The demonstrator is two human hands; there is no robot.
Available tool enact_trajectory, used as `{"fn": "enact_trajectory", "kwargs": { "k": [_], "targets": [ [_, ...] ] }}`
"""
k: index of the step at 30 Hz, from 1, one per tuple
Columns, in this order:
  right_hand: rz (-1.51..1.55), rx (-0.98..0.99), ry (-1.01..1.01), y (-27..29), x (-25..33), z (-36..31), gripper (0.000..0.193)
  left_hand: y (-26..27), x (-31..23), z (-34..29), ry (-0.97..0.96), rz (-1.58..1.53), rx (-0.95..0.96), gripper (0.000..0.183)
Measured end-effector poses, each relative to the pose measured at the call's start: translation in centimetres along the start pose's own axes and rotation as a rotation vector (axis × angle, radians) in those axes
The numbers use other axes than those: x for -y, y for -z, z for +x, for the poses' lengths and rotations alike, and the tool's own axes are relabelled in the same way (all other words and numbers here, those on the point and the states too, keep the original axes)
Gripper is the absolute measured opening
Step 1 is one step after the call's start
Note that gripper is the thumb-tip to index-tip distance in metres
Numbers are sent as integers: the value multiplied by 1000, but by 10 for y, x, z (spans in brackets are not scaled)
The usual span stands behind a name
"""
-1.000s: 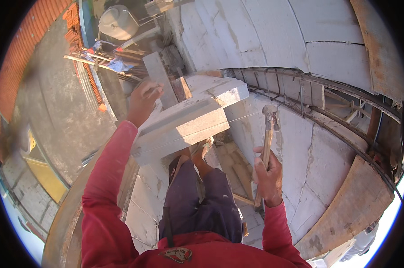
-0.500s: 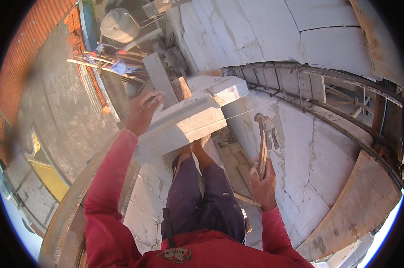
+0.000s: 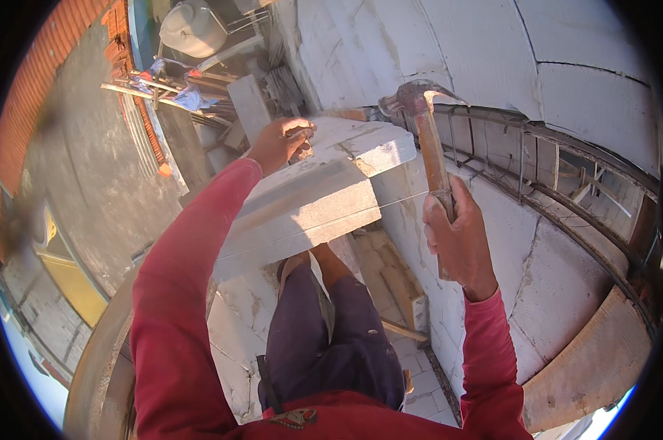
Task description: The person uses a hammer to tap and adjust a concrete block into place on a wall. He then picks up a wire and ties it around the block to secure it.
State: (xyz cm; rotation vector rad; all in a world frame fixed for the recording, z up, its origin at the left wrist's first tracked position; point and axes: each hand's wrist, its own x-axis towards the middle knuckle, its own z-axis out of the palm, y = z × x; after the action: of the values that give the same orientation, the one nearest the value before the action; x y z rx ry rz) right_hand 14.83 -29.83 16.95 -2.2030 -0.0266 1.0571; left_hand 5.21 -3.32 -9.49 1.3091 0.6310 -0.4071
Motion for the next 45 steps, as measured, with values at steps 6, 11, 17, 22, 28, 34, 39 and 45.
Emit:
{"fn": "enact_trajectory", "kwargs": {
  "k": [6,11,17,22,28,34,39,45],
  "targets": [
    [-239,116,151,-14,39,113,51,5,67,69,-127,85,108,34],
    [-134,217,15,-44,40,176,42,5,61,86,-21,176,71,31],
    [-277,89,216,-62,21,222,36,4,64,95,-48,335,10,26],
    [-487,54,281,-77,7,267,44,10,92,120,-42,45,93,27],
    [-554,14,506,-80,-25,286,50,0,109,154,-81,-146,158,31],
    [-421,268,151,-78,-10,279,48,2,105,144,45,-403,104,31],
    [-123,445,27,-82,0,259,61,12,118,145,43,-462,47,23],
    [-193,357,9,-92,1,257,53,16,95,128,104,-552,-54,32]
  ]
}}
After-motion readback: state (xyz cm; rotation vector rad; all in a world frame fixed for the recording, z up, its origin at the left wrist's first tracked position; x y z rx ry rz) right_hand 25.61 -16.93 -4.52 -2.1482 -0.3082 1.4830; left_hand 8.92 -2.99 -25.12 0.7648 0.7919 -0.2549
